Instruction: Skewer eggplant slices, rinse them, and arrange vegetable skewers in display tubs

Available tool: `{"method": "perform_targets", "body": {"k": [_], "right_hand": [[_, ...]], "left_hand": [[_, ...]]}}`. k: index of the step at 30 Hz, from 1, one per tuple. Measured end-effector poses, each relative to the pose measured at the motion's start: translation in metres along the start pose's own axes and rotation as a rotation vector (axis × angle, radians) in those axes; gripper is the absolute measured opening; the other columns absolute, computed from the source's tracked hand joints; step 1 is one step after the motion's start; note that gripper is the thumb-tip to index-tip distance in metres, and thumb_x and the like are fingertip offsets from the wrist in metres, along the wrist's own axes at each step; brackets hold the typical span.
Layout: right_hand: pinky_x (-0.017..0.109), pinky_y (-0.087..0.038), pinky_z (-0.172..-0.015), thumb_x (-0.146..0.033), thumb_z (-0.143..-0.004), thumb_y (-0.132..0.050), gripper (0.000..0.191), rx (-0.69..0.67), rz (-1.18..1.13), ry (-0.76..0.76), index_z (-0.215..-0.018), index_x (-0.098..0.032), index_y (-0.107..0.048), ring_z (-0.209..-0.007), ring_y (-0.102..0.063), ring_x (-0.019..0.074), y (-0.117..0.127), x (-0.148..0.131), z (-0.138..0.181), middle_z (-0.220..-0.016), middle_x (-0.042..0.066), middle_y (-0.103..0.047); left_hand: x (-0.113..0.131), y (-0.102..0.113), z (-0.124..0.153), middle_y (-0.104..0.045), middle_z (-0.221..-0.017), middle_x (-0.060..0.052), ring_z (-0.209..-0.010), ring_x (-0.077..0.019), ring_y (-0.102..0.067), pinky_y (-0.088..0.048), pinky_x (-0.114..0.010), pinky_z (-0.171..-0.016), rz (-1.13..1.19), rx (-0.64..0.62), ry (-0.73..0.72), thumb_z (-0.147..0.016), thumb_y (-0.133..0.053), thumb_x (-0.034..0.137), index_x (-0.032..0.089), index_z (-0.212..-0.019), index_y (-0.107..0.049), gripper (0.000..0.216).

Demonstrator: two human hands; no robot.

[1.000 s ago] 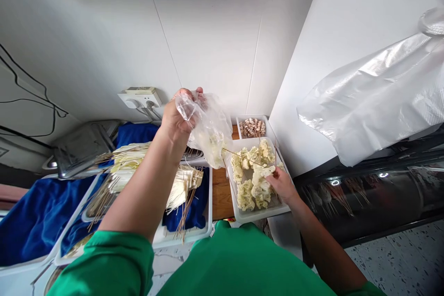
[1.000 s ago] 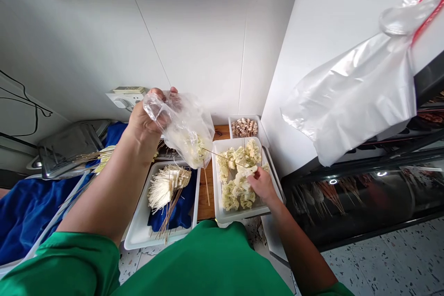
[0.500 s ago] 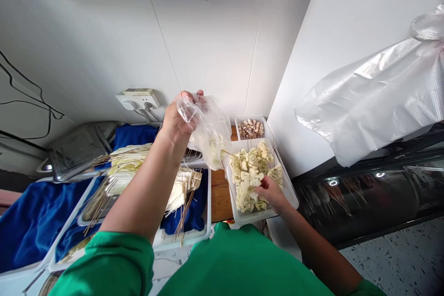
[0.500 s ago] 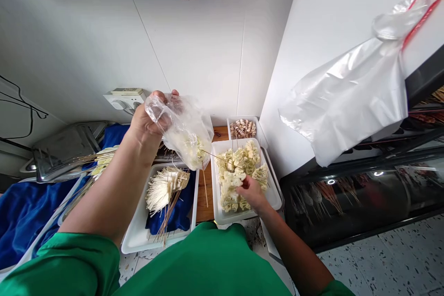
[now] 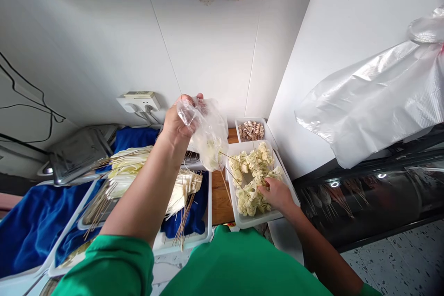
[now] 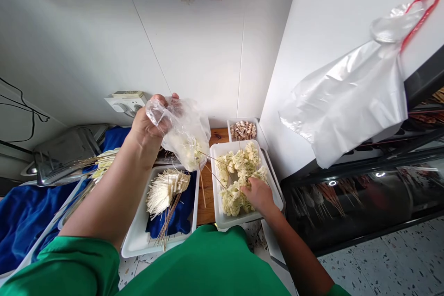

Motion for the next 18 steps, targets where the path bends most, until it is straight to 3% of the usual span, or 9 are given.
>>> {"method": "perform_targets", "body": {"k": [6,14,18], "right_hand": [[0.031,-0.041,-0.076,-0.033,-0.09,-0.055,0.023,0.099,0.098,0.067,-0.098,-0.014,-0.064,-0.094,-0.061,0.0242,-0.018,-0.012,0.004,-0.104,0.013,-0.064],[0.026,-0.039,-0.07,-0.034,-0.076,-0.063,0.018,0.105,-0.253,-0.022,-0.078,-0.017,-0.061,-0.08,-0.059,0.0168,-0.005,0.007,-0.003,-0.088,0.003,-0.065],[0.026,-0.038,-0.067,-0.035,-0.076,-0.063,0.018,0.065,-0.165,-0.005,-0.077,-0.017,-0.061,-0.075,-0.058,0.0164,-0.001,0.016,0.011,-0.085,0.004,-0.065]], "left_hand": [[-0.005,-0.01,0.003,-0.062,-0.071,-0.005,-0.083,-0.017,-0.064,-0.057,-0.024,-0.068,0.157,0.058,0.058,-0.066,-0.07,0.012,0.019,-0.049,-0.045,0.031],[-0.01,-0.026,0.007,-0.061,-0.068,-0.005,-0.067,-0.0108,-0.06,-0.054,-0.019,-0.061,0.286,0.097,0.19,-0.073,-0.058,0.003,0.016,-0.046,-0.043,0.033],[-0.006,-0.025,0.003,-0.061,-0.069,-0.005,-0.068,-0.0112,-0.061,-0.054,-0.02,-0.064,0.298,0.097,0.169,-0.07,-0.06,0.001,0.016,-0.048,-0.043,0.032]]}}
Point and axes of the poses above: each hand's wrist, its own z-axis away from the middle knuckle, its own y-axis out of the back of the hand, x = y × z, the point moved 8 cm from there along -z, towards the middle knuckle
